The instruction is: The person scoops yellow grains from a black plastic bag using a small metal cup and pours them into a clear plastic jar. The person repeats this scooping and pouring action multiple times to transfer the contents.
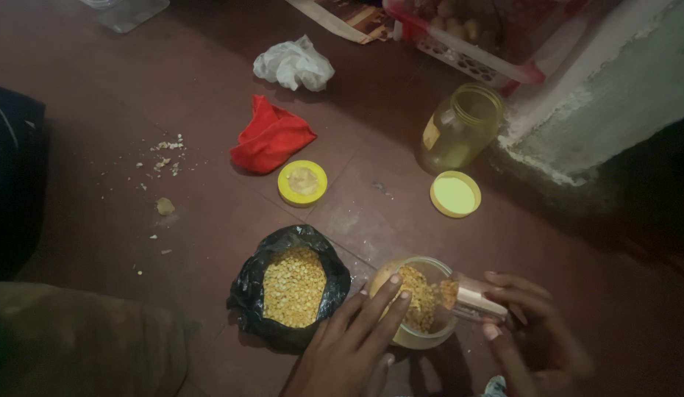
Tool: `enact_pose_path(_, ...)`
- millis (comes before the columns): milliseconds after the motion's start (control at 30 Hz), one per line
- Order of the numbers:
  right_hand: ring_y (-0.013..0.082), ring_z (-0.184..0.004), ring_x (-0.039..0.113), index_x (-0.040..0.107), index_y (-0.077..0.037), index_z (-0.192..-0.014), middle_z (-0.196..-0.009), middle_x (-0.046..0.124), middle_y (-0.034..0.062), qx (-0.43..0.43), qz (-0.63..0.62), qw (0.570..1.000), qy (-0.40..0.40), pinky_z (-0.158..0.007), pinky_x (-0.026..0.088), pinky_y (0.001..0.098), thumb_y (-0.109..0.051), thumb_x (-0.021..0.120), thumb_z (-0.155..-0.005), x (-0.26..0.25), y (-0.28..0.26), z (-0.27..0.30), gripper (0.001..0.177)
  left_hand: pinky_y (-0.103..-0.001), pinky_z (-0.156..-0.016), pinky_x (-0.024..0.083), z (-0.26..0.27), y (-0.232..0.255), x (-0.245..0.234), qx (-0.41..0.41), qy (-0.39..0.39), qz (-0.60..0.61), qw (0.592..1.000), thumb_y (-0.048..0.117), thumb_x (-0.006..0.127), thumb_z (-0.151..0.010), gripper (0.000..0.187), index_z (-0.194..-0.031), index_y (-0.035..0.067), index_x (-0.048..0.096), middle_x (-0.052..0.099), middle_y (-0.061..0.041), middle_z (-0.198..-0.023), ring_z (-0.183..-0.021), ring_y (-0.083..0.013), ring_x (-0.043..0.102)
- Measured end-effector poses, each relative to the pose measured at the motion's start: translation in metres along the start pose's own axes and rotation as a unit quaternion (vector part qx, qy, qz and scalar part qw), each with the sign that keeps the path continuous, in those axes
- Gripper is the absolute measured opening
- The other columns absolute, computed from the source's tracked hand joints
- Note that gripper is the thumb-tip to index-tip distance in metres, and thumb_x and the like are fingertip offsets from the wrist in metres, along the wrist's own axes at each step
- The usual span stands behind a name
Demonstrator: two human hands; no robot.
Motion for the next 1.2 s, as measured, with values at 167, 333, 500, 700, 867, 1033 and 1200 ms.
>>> enact_pose_path(167,0.0390,-0.132,0.063,0.062,0.005,-0.114,-0.126,0.065,0.0264,-0.005,-0.006,1.000,0.005,-0.101,0.055,0.0495,0.007,0.057,-0.087,0.001,0.001,-0.002,0.027,-0.054,-0.104,0.043,0.001,-0.001,0.001,0.004,0.007,0.004,1.000,0.013,0.078,-0.081,0.087,-0.158,0.013,0.036,0.030,-0.012,-0.168,-0.140,-0.0415,0.044)
enact_pose_path(333,0.0379,-0.131,0.064,0.060,0.005,-0.118,-0.126,0.065,0.0262,-0.025,-0.005,0.999,0.025,-0.104,0.055,0.0500,0.007,0.059,-0.087,0.001,-0.001,-0.001,0.031,-0.056,-0.104,0.041,-0.001,-0.002,0.003,0.000,0.000,0.008,1.000,0.014,0.079,-0.082,0.087,-0.158,0.012,0.036,0.029,-0.013,-0.167,-0.140,-0.0408,0.042)
enact_pose_path(500,0.0379,-0.128,0.064,0.059,0.005,-0.121,-0.127,0.065,0.0270,-0.042,-0.046,0.997,0.036,-0.103,0.057,0.0489,0.006,0.063,-0.084,0.003,-0.006,-0.002,0.037,-0.055,-0.104,0.042,-0.001,-0.003,0.002,-0.002,-0.007,0.016,1.000,0.013,0.077,-0.081,0.087,-0.157,0.011,0.035,0.030,-0.014,-0.166,-0.141,-0.0401,0.042)
enact_pose_path(700,0.0362,-0.129,0.065,0.058,0.005,-0.120,-0.128,0.065,0.0257,-0.008,0.021,0.999,0.034,-0.104,0.054,0.0474,0.008,0.066,-0.080,0.001,-0.010,-0.003,0.041,-0.055,-0.106,0.043,0.000,-0.004,-0.001,0.026,0.008,-0.002,1.000,0.014,0.076,-0.084,0.084,-0.158,0.009,0.037,0.031,-0.016,-0.165,-0.139,-0.0394,0.046)
enact_pose_path(867,0.0348,-0.130,0.065,0.059,0.005,-0.118,-0.126,0.066,0.0238,-0.021,-0.003,0.999,0.031,-0.104,0.055,0.0466,0.009,0.066,-0.080,0.005,-0.012,-0.001,0.038,-0.055,-0.105,0.043,-0.001,-0.002,-0.003,0.038,0.020,-0.013,0.999,0.013,0.076,-0.082,0.084,-0.157,0.010,0.037,0.033,-0.016,-0.165,-0.137,-0.0403,0.046)
enact_pose_path(1033,0.0347,-0.129,0.065,0.059,0.006,-0.116,-0.124,0.066,0.0248,-0.071,-0.030,0.997,0.019,-0.103,0.057,0.0454,0.008,0.068,-0.081,0.014,-0.011,0.006,0.036,-0.056,-0.108,0.039,-0.002,-0.002,0.003,-0.002,0.009,-0.005,1.000,0.013,0.074,-0.083,0.088,-0.158,0.009,0.030,0.031,-0.015,-0.166,-0.141,-0.0407,0.042)
enact_pose_path(1200,0.0326,-0.123,0.069,0.059,0.004,-0.116,-0.123,0.067,0.0241,-0.090,-0.030,0.995,0.008,-0.101,0.059,0.0442,0.006,0.072,-0.081,0.024,-0.008,0.010,0.037,-0.058,-0.107,0.039,0.000,-0.003,0.006,0.008,0.023,-0.012,1.000,0.017,0.075,-0.087,0.088,-0.159,0.007,0.025,0.031,-0.017,-0.164,-0.142,-0.0431,0.040)
Point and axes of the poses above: each hand's wrist, its own z-axis away from the middle knuckle, its own x-axis out of the palm, y = z × x, the point moved 3 cm from there along -z, towards the middle knuckle
